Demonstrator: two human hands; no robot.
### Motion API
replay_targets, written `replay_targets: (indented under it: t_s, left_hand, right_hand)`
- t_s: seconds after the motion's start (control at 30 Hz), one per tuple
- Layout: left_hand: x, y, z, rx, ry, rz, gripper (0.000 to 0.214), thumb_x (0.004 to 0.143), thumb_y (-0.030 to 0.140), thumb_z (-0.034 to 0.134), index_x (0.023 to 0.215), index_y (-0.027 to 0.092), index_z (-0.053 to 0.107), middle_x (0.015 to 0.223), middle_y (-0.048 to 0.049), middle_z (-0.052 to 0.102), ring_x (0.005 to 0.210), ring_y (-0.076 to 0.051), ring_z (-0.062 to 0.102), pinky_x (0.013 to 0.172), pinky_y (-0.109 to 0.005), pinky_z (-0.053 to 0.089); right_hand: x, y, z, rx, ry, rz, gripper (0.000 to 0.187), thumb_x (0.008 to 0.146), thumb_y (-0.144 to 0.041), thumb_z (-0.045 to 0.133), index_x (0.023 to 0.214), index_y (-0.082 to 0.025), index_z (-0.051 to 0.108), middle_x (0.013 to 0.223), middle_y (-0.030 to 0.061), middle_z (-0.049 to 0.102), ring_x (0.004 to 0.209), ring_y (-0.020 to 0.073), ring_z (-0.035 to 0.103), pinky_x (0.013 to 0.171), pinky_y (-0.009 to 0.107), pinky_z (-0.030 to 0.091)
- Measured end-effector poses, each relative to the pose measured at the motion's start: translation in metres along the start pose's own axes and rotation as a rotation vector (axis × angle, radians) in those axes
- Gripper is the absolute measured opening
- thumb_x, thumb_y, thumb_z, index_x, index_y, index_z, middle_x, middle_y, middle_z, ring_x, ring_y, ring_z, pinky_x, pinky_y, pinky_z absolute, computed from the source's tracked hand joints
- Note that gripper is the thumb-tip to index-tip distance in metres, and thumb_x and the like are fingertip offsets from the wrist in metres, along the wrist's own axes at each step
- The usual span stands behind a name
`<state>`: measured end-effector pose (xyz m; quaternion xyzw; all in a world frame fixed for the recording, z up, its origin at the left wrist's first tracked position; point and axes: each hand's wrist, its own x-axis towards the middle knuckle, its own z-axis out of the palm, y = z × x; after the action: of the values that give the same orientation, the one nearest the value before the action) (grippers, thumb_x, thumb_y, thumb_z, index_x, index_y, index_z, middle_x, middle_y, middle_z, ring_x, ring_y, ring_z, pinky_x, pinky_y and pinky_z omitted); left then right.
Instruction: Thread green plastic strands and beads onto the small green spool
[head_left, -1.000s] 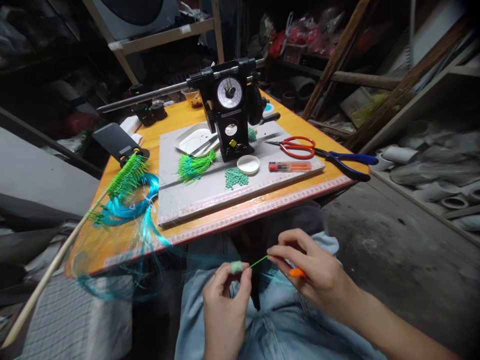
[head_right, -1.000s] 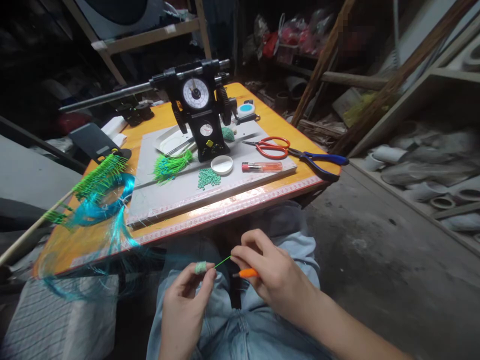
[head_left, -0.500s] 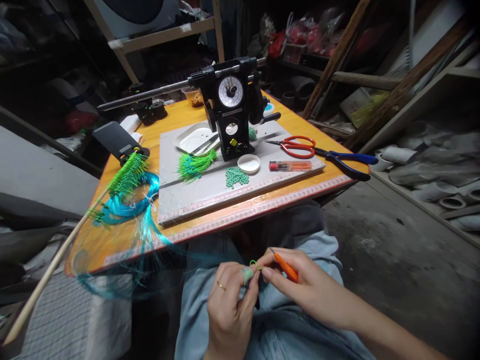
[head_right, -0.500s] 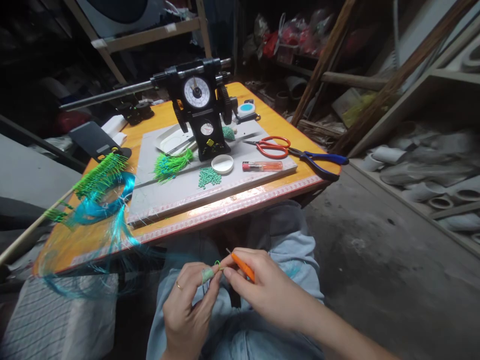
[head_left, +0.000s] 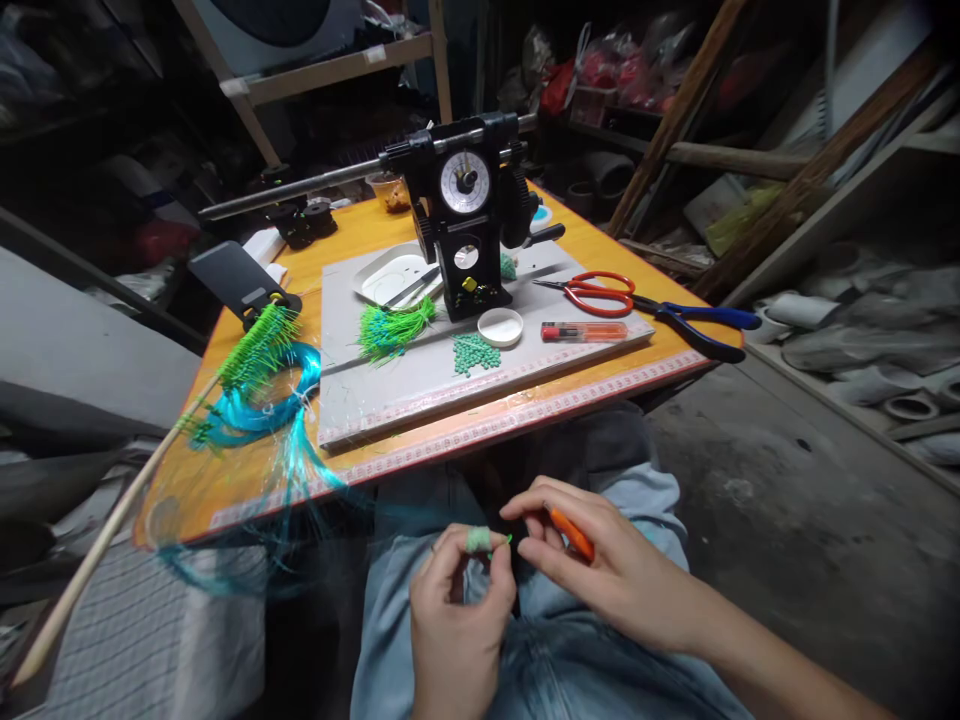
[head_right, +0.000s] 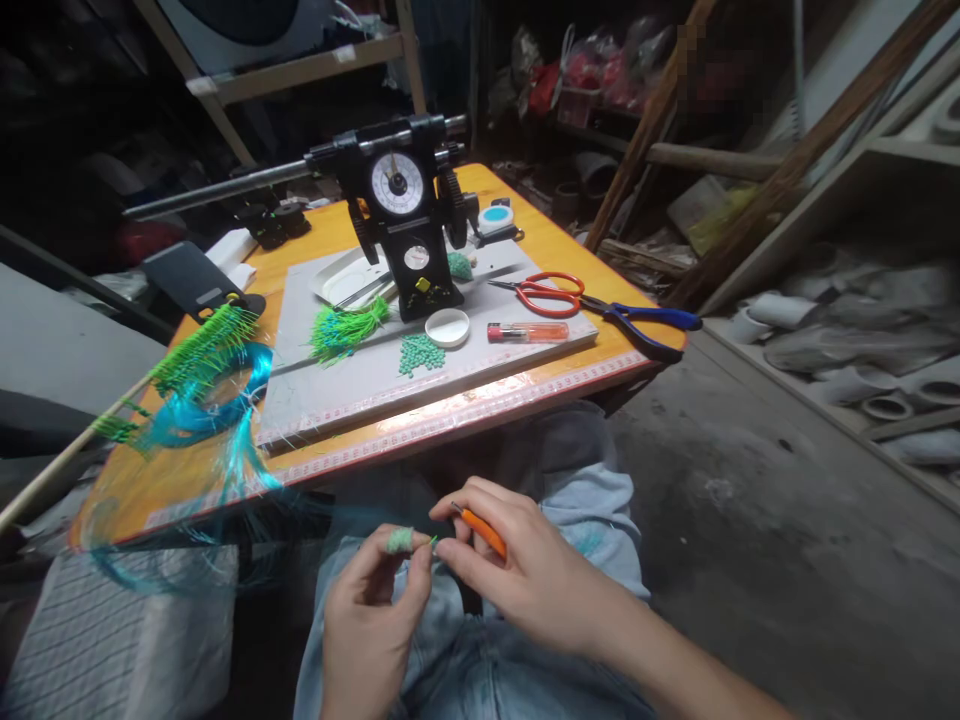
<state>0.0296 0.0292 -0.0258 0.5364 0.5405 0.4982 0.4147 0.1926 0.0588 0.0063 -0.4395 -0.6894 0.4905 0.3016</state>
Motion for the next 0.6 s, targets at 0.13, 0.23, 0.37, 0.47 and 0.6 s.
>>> replay_targets:
  t_s: [0.13,0.23,0.37,0.47,0.6]
  left_hand:
    - [-0.003,0.006,0.005,-0.242,0.063,-0.251,0.005,0.076,0.014,0.065,0.075,0.018,0.067,0.073,-0.0006,0.065,0.07,-0.014,0.062,0.069,-0.021,0.05]
    - [-0.002,0.007,0.006,-0.271,0.07,-0.306,0.005,0.073,0.013,0.069,0.071,0.017,0.066,0.069,-0.0004,0.065,0.067,-0.013,0.061,0.067,-0.019,0.049]
    - [0.001,0.005,0.002,-0.348,0.076,-0.38,0.011,0.074,0.023,0.073,0.071,0.016,0.065,0.068,-0.0002,0.064,0.065,-0.011,0.058,0.063,-0.018,0.047]
    - [0.004,0.006,-0.001,-0.429,0.08,-0.44,0.019,0.074,0.03,0.075,0.072,0.015,0.064,0.066,0.0,0.062,0.062,-0.01,0.055,0.059,-0.018,0.045]
    - [0.005,0.008,0.0,-0.464,0.09,-0.47,0.021,0.073,0.032,0.077,0.07,0.015,0.065,0.065,0.0004,0.061,0.061,-0.01,0.054,0.058,-0.018,0.044]
  right_hand:
    - [-0.002,0.002,0.0,-0.001,-0.039,-0.035,0.013,0.094,-0.024,0.051,0.086,-0.019,0.06,0.083,0.0012,0.053,0.07,0.0119,0.051,0.061,0.023,0.04]
    - [-0.004,0.003,0.001,0.019,0.0,-0.039,0.014,0.094,-0.024,0.051,0.086,-0.019,0.061,0.082,0.0011,0.052,0.069,0.0119,0.05,0.06,0.024,0.039]
    - [-0.006,0.005,0.008,0.062,0.018,0.048,0.015,0.092,-0.028,0.054,0.089,-0.018,0.065,0.081,0.0009,0.052,0.071,0.0127,0.051,0.063,0.024,0.04]
    - [-0.008,0.007,0.016,0.172,-0.065,0.168,0.017,0.083,-0.032,0.065,0.088,-0.017,0.069,0.075,-0.0013,0.048,0.065,0.0116,0.048,0.059,0.023,0.038]
    - [-0.01,0.011,0.028,0.313,-0.109,0.237,0.015,0.075,-0.029,0.072,0.077,-0.013,0.072,0.064,-0.0036,0.043,0.058,0.0101,0.04,0.053,0.023,0.033]
